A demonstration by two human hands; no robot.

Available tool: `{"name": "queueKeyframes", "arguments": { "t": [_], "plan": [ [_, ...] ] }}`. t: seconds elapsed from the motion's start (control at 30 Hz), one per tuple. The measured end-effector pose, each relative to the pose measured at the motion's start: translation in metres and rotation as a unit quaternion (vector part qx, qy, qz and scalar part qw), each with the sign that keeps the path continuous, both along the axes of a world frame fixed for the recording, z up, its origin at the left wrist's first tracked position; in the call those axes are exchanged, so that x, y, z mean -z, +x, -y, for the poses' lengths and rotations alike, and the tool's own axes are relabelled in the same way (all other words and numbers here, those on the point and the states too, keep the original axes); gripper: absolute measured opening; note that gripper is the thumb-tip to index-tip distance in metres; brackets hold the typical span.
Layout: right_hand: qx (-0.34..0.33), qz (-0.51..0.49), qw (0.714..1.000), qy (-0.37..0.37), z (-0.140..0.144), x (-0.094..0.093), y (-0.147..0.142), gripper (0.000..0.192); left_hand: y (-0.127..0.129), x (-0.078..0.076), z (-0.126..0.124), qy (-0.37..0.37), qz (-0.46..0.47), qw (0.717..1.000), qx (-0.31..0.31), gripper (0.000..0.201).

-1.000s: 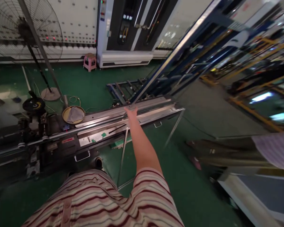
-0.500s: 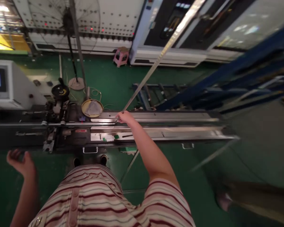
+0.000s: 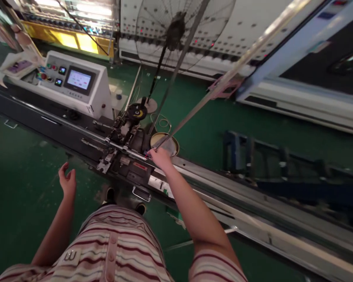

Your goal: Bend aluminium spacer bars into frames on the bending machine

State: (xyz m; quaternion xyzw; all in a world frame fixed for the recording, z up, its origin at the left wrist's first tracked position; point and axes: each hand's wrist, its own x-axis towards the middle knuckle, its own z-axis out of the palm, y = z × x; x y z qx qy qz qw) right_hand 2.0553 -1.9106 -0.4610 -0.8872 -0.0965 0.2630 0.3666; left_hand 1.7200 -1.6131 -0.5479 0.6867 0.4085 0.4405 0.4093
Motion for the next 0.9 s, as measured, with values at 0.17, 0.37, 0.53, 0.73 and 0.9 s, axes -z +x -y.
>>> {"name": "queueKeyframes", "arguments": {
  "t": [0.17,0.37,0.53,0.73,0.9],
  "plan": [
    [-0.045,0.024,0.999,-0.006,-0.12,0.004,-0.024,0.034,-0.046,0.011,-0.075,-0.01,-0.019,0.999,-0.037,0.045],
    [-0.053,0.02,0.998,0.02,-0.267,0.006,-0.044,0.031,-0.081,0.011,-0.171,-0.001,-0.033,0.998,-0.05,0.043],
    [-0.029,-0.021,0.997,0.07,-0.375,0.005,-0.061,0.03,-0.067,0.002,-0.247,0.019,-0.031,0.999,0.006,0.041],
    [0.038,-0.105,0.976,0.187,-0.414,-0.022,-0.075,0.028,0.025,-0.026,-0.299,-0.085,0.063,0.99,0.091,0.06],
    [0.049,-0.147,0.952,0.263,-0.329,-0.076,-0.064,0.026,0.116,-0.074,-0.273,-0.28,0.134,0.938,0.153,0.082]
  ]
}}
